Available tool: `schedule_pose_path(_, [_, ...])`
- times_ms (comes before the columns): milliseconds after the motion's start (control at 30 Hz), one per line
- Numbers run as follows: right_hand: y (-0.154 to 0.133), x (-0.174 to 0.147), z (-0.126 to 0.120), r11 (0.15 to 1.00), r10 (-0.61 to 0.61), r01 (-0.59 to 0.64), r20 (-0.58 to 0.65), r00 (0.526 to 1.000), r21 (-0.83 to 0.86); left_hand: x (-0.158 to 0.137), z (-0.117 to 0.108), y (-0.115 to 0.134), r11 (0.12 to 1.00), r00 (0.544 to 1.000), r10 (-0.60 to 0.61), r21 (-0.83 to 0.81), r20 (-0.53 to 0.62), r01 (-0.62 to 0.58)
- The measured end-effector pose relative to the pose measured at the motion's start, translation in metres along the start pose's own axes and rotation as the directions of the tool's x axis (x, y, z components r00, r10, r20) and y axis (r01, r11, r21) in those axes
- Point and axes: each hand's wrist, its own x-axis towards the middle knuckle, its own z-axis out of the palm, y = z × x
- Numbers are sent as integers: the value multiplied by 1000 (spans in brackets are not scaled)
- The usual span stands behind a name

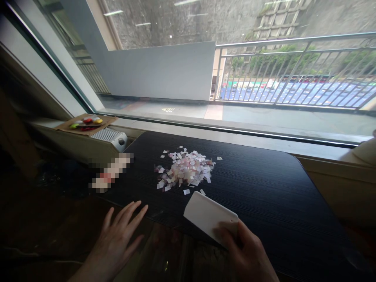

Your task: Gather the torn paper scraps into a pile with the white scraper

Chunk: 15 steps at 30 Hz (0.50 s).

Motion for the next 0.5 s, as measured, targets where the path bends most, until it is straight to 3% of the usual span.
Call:
schedule_pose_path(200, [-5, -15, 20, 997, -20, 21, -10, 1000, 76, 0, 0, 2, 1000, 999, -15, 19, 34, 14])
schedule_pose_path(400, [-12, 0, 23, 997, -47, 50, -52, 998, 55, 0, 0, 3, 999, 999, -16, 40, 51, 14])
schedule_pose_path(500, [-16, 4, 25, 996, -76, 76, 1, 997, 43, 0, -2, 3, 999, 999, -16, 39, 42, 15])
